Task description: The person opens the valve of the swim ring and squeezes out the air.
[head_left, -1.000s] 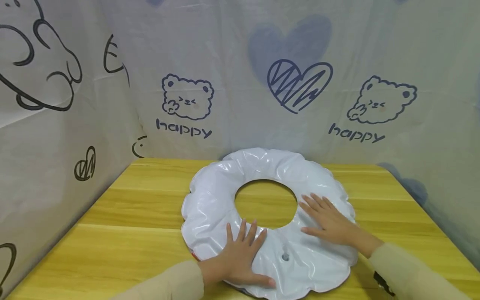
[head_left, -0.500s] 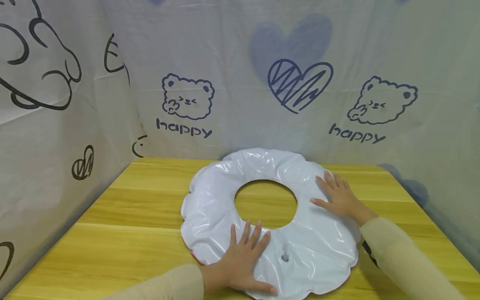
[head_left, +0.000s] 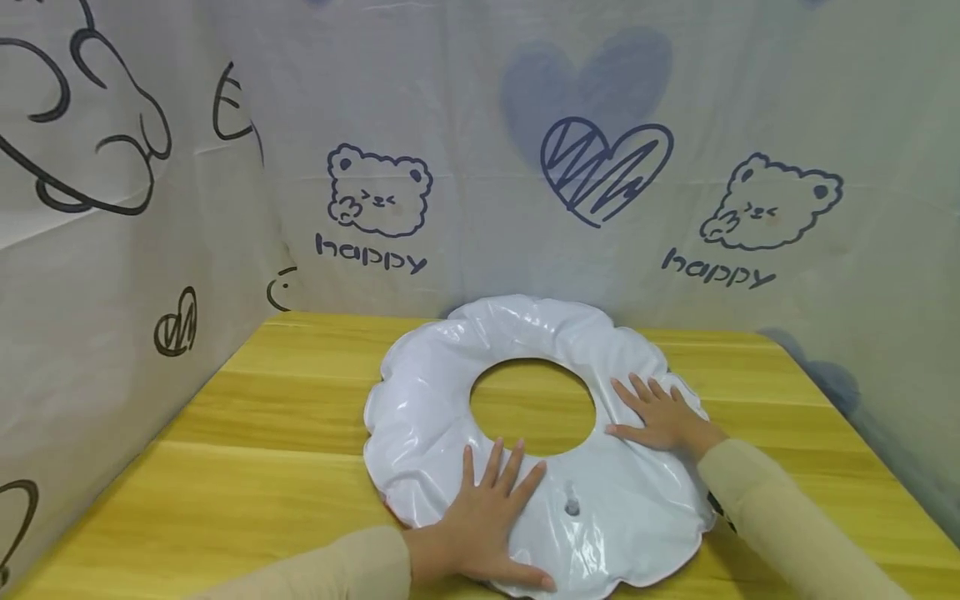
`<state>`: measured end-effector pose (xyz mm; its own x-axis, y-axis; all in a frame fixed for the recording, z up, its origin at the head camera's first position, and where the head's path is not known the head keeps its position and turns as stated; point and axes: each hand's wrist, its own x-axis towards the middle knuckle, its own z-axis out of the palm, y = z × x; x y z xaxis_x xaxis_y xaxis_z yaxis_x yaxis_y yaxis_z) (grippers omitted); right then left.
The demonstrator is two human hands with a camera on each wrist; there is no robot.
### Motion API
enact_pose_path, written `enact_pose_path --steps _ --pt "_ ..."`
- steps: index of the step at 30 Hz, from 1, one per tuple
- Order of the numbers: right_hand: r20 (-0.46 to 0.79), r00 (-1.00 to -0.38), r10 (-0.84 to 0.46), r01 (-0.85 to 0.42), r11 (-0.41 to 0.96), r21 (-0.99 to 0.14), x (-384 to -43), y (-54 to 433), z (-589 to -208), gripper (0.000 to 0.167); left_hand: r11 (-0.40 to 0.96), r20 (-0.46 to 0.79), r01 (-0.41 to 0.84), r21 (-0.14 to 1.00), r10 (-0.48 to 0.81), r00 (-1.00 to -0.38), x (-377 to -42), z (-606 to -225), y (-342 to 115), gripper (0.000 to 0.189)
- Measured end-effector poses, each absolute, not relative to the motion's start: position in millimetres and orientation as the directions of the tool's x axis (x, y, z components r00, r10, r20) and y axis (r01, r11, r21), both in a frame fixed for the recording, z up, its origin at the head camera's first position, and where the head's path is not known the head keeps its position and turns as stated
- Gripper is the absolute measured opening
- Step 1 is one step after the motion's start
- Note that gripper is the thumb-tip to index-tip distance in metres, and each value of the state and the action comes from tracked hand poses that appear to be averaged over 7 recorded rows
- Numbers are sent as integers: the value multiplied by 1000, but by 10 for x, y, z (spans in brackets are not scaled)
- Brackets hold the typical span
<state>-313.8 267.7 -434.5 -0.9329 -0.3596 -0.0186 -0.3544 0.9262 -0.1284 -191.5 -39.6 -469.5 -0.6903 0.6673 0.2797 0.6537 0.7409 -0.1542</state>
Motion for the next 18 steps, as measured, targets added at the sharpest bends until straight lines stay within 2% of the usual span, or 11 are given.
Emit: enact_pose_path --steps 10,14,18 --pt "-173 -931 -321 -315 947 -63 -3178 2607 -4369 83 742 255 654 -149 668 -699 -1937 -4642 -380 116" --pt "-179 -931 -319 -316 948 -43 -3212 2596 -4386 84 739 253 658 -147 671 -697 -1943 -4641 -391 116" --pt "-139 -931 -336 -328 941 -81 -3155 2588 -4367 81 737 210 663 -129 674 -709 -1931 -4611 -389 114"
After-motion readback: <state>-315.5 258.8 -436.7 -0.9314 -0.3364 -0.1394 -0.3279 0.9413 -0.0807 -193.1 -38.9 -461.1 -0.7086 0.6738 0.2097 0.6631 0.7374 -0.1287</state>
